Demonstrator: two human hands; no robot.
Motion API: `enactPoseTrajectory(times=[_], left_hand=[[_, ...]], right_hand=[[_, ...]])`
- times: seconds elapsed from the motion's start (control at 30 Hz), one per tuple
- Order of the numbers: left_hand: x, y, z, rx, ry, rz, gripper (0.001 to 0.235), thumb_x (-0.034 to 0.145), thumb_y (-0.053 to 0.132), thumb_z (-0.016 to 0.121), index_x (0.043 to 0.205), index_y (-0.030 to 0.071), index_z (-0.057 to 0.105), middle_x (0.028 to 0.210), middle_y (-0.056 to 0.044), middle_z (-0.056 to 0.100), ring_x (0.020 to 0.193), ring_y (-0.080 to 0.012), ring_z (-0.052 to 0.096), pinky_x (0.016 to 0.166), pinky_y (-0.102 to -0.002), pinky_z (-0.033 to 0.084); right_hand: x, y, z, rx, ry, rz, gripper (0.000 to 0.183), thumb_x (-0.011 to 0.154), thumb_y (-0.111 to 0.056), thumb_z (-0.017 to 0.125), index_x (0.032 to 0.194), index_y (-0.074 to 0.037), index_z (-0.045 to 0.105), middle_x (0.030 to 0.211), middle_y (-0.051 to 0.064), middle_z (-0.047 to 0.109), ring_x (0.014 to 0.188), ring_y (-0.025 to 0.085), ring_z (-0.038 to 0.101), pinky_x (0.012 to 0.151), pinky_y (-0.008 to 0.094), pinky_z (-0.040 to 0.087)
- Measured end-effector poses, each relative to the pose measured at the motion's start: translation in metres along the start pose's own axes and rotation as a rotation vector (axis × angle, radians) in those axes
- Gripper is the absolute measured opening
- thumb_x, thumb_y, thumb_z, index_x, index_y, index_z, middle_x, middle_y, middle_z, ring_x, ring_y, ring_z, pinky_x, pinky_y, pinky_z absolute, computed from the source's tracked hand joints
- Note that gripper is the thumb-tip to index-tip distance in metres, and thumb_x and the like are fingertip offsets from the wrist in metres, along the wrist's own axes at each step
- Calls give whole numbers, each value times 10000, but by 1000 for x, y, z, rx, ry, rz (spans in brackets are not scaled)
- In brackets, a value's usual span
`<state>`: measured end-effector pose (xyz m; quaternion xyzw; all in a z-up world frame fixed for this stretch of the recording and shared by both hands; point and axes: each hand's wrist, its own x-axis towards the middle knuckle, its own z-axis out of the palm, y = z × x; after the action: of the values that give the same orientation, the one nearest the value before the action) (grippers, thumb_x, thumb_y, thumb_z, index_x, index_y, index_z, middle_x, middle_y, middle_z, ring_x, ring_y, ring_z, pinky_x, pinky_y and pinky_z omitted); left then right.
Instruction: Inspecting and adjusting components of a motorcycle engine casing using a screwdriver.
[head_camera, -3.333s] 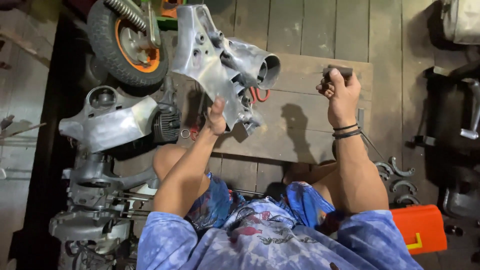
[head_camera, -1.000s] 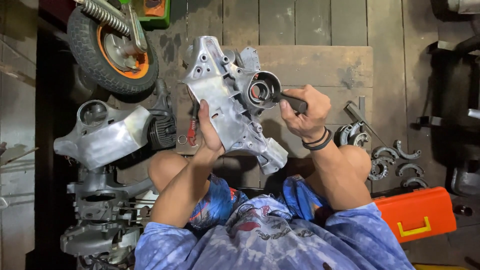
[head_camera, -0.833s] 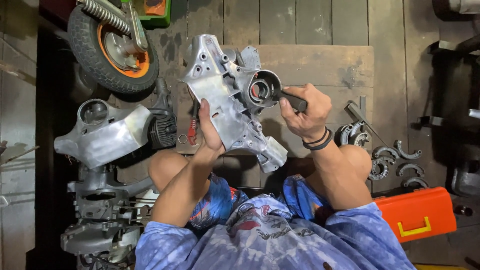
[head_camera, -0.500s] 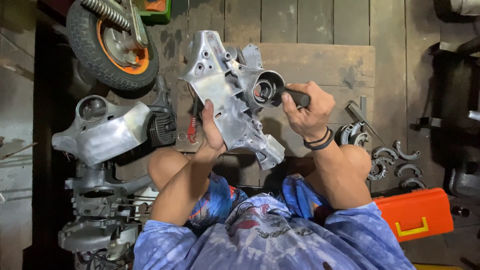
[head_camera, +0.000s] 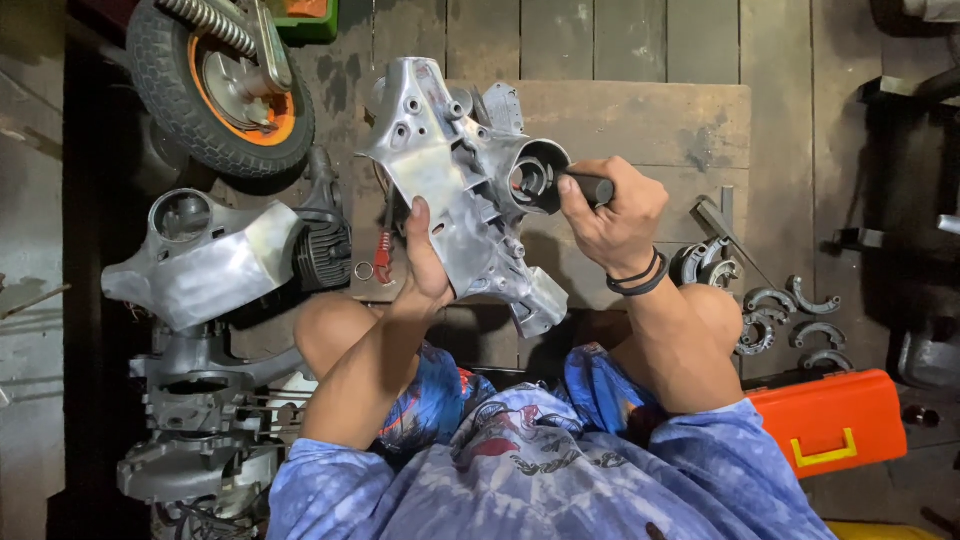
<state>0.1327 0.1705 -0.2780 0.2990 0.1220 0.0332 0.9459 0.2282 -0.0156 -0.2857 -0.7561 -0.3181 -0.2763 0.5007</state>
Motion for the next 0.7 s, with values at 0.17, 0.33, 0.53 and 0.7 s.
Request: enactPoseTrajectory(times=[0.17, 0.33, 0.53, 0.7], left_hand=[[-1, 0, 6, 26, 1, -18, 626, 952, 683, 522, 1139, 105, 674, 1079, -88, 722, 987, -186, 666, 1036, -433, 526], [-10, 0, 25, 20, 16, -49, 607, 963, 654, 527, 1147, 93, 667, 1074, -101, 723, 977, -201, 677, 1022, -424, 540], [13, -5, -14, -13, -24, -31, 708, 924, 716, 511, 1194, 77, 653, 1113, -142, 712, 1031, -258, 679, 1055, -492, 514], [4, -3, 5, 4, -54, -22, 722, 929, 717, 497, 1206, 68, 651, 1116, -147, 715, 1037, -256, 680, 1048, -490, 518]], right_hand=[[-2, 6, -2, 9, -14, 31, 213, 1016, -152, 732, 868, 0, 751, 504, 85, 520, 372, 225, 512, 371, 268, 386], [-3, 14, -4, 61, -67, 152, 218, 1009, -136, 741, 819, -31, 718, 508, 86, 531, 400, 194, 505, 388, 285, 378], [0, 3, -2, 140, 8, 144, 180, 1017, -124, 707, 863, -32, 727, 554, 86, 578, 431, 178, 533, 416, 273, 408], [-5, 2, -3, 106, 71, 71, 176, 991, -137, 724, 866, -15, 747, 551, 84, 578, 396, 181, 522, 399, 257, 421]])
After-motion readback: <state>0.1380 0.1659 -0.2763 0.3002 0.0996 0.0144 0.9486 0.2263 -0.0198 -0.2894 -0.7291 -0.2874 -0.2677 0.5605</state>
